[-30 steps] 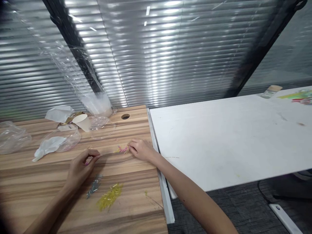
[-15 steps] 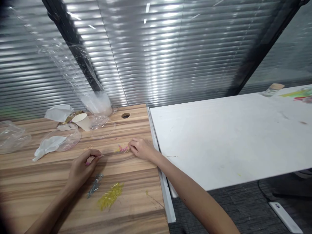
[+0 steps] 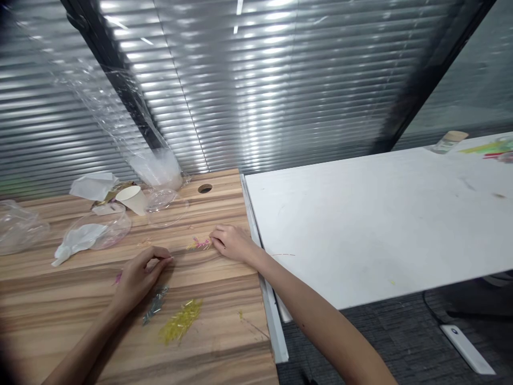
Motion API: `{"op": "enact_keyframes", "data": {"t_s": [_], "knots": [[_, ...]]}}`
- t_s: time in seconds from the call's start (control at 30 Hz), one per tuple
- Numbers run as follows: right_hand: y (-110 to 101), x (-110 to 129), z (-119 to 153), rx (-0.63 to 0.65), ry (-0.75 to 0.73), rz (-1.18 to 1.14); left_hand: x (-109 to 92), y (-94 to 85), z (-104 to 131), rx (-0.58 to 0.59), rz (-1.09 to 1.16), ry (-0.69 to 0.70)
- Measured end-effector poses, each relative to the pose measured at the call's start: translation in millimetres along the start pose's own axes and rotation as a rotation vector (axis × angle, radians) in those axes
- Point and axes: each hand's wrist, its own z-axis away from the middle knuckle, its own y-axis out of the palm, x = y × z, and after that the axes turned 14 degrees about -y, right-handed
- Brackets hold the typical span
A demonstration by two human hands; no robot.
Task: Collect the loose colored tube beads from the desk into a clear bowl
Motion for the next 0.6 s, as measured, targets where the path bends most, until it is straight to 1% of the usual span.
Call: {"op": "enact_keyframes", "data": {"t_s": [0.2,0.4,0.6], "knots": [[1.7,-1.4,0.7,0.007,-0.003,0.011,-3.6,1.3,0.9,0.089,-0.008,0.011],[4.2,-3.8,0.8,0.007,-0.002,0.0,-6.5,1.5,0.6,0.118,0.0,0.014],[0.1,-0.8,0.1,0.009,0.005,-0.013,-7.4,3.4,1.0,0.16,0.008,0.033]]}}
